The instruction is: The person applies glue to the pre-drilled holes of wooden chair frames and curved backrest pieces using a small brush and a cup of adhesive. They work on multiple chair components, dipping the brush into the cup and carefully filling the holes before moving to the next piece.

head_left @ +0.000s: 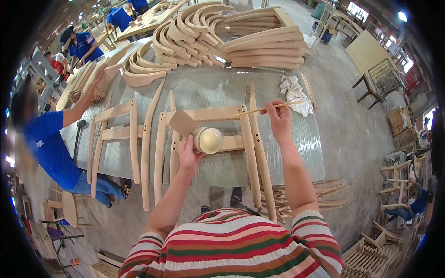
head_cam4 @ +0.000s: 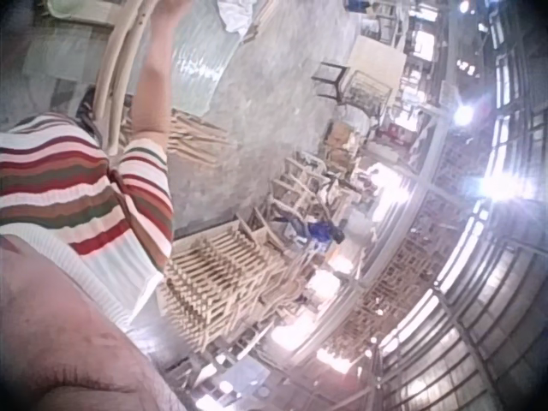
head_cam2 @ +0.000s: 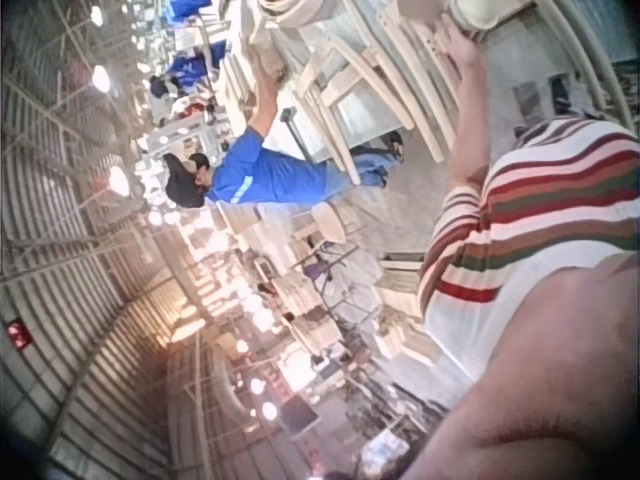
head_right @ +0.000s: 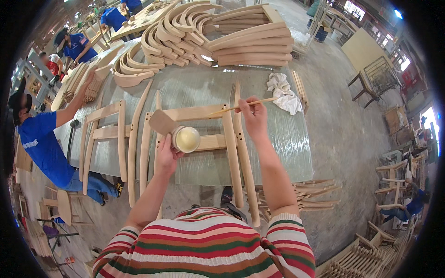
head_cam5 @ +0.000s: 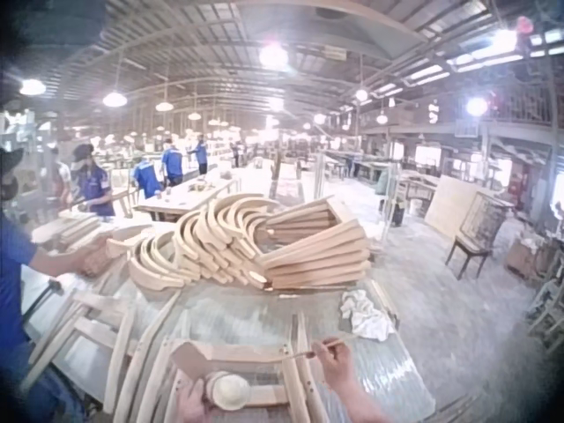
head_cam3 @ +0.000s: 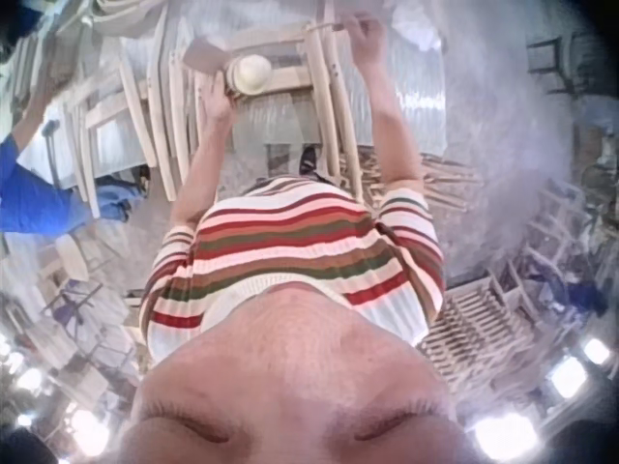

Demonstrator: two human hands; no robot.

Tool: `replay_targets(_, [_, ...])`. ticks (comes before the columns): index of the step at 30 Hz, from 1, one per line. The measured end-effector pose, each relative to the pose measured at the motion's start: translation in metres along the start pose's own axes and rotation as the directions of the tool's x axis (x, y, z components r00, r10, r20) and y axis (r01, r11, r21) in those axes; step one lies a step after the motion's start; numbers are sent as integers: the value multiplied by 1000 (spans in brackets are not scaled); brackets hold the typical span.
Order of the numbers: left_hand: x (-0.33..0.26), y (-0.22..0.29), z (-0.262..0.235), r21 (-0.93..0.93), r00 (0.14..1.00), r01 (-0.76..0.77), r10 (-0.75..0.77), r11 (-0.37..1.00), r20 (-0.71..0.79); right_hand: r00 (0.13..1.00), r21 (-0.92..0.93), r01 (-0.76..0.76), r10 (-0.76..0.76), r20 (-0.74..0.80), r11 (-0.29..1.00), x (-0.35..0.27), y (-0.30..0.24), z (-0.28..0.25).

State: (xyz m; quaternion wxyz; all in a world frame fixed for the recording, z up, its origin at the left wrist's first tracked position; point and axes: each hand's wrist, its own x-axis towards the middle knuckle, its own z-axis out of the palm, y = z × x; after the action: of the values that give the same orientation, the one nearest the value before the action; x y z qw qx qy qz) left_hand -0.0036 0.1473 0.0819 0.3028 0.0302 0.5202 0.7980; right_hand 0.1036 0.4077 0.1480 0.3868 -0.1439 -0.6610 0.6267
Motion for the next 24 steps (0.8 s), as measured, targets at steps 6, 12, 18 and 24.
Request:
replay_targets(6, [-6, -9, 15, -3, 996, 79, -79, 997, 51, 916, 58, -292, 297, -270, 955, 26, 77, -36])
replay_targets(12, [-30, -20, -32, 24, 983, 140, -136, 990, -121, 935, 50, -221, 227, -274, 974, 47, 118, -38])
replay_targets(18, [-47, -19, -60, 47, 979, 119, -109, 992, -174, 933, 2, -268, 260, -250, 963, 49, 121, -46])
replay_targets(24, [-49, -23, -59, 60, 981, 110, -99, 992, -164, 971, -142, -206, 183, -156, 968, 49, 107, -54])
